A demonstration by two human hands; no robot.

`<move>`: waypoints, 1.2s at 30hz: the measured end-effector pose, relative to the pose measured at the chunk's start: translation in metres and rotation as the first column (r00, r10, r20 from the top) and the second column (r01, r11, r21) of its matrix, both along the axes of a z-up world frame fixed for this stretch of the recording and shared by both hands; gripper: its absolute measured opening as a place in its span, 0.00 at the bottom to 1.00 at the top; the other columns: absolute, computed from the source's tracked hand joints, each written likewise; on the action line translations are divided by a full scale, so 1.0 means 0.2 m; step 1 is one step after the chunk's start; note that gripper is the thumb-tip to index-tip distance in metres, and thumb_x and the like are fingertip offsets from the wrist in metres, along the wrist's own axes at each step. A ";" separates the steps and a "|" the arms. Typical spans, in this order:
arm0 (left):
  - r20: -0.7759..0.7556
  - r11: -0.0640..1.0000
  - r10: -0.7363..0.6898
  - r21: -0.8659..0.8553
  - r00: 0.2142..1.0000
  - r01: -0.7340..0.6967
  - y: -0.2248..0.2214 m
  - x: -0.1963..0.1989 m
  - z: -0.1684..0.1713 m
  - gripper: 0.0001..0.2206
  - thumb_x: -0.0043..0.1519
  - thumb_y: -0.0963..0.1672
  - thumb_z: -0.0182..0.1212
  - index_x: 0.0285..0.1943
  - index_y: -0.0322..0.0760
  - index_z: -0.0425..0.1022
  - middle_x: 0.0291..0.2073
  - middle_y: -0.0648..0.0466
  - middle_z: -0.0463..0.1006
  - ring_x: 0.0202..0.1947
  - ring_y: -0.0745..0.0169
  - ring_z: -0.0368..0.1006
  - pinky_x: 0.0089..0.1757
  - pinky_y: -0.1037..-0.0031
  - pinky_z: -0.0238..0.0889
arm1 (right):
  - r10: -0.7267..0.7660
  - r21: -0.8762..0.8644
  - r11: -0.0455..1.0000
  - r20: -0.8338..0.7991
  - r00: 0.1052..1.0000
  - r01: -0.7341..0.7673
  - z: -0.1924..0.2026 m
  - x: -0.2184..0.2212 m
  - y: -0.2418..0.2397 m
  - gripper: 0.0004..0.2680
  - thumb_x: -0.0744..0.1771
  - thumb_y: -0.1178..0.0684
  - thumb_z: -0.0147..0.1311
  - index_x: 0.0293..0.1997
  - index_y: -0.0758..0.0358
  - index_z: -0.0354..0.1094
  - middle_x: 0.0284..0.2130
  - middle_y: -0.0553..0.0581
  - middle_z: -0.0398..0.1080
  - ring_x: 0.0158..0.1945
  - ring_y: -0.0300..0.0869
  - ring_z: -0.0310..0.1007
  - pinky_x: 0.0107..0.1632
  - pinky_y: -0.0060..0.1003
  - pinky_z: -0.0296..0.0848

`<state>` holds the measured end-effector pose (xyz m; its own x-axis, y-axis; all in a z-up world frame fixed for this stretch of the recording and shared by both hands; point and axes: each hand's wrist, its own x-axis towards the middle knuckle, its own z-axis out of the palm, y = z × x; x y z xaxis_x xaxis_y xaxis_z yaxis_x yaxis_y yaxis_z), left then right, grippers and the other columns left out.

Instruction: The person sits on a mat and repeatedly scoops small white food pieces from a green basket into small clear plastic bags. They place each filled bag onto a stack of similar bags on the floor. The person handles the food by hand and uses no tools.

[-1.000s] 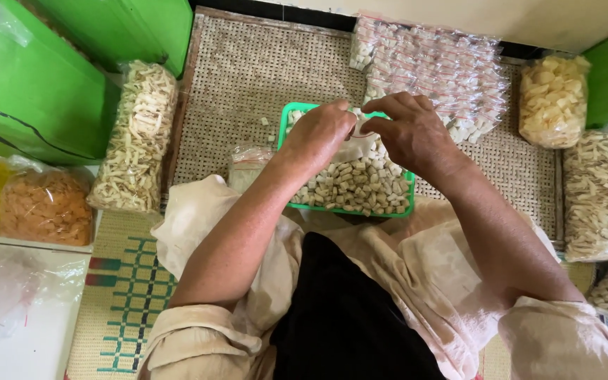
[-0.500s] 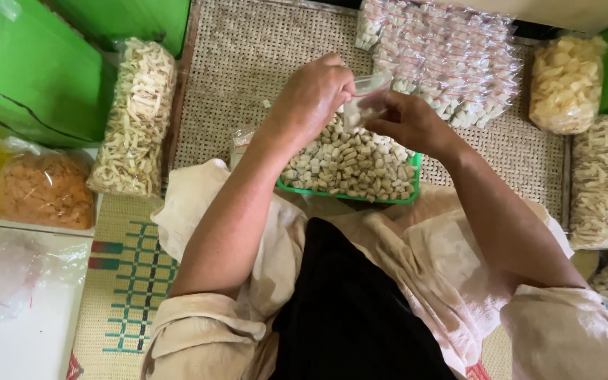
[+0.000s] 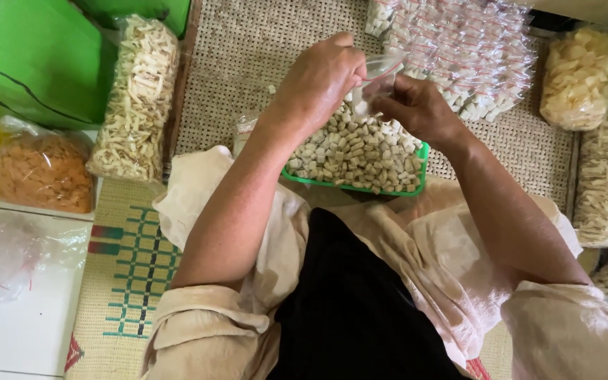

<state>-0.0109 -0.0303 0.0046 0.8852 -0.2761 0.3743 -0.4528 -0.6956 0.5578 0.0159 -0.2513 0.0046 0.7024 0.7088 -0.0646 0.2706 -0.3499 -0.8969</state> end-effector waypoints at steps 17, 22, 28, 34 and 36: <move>-0.022 0.999 -0.041 -0.012 0.999 0.041 0.02 -0.03 0.04 0.06 0.64 0.38 0.63 0.33 0.36 0.77 0.32 0.54 0.72 0.30 0.66 0.74 0.32 0.77 0.76 | -0.027 -0.115 0.993 0.053 0.998 0.033 0.01 0.00 -0.01 0.06 0.71 0.58 0.53 0.54 0.60 0.68 0.46 0.58 0.76 0.36 0.38 0.71 0.37 0.32 0.72; -0.011 1.000 -0.028 -0.002 1.000 0.028 0.01 -0.02 0.03 0.05 0.64 0.38 0.64 0.34 0.35 0.79 0.33 0.52 0.74 0.31 0.65 0.77 0.33 0.78 0.78 | 0.001 -0.187 0.982 0.081 0.997 0.014 -0.01 0.01 -0.01 0.08 0.69 0.60 0.56 0.53 0.61 0.64 0.48 0.60 0.73 0.48 0.45 0.77 0.48 0.37 0.79; -0.004 0.999 -0.023 0.025 1.000 0.024 0.01 -0.02 0.03 0.05 0.64 0.38 0.64 0.33 0.35 0.78 0.32 0.52 0.73 0.30 0.65 0.75 0.32 0.77 0.77 | 0.059 -0.231 0.973 0.120 0.991 -0.030 -0.04 0.02 -0.03 0.11 0.70 0.59 0.57 0.59 0.57 0.66 0.37 0.55 0.68 0.30 0.38 0.64 0.32 0.32 0.65; 0.008 0.999 -0.029 0.014 1.000 0.029 0.01 -0.02 0.02 0.05 0.63 0.37 0.64 0.34 0.33 0.79 0.32 0.51 0.74 0.29 0.64 0.75 0.31 0.78 0.76 | -0.032 -0.191 0.981 -0.097 0.995 0.013 0.02 -0.01 0.02 0.14 0.68 0.59 0.57 0.62 0.60 0.66 0.45 0.59 0.71 0.46 0.44 0.74 0.46 0.35 0.75; -0.010 0.999 -0.031 0.044 0.999 0.032 0.00 -0.02 0.02 0.04 0.63 0.38 0.65 0.35 0.34 0.79 0.34 0.50 0.74 0.29 0.63 0.75 0.29 0.75 0.73 | -0.038 -0.238 0.971 -0.117 0.992 0.009 0.04 -0.02 0.04 0.12 0.68 0.53 0.58 0.57 0.56 0.70 0.48 0.58 0.77 0.51 0.45 0.79 0.53 0.38 0.79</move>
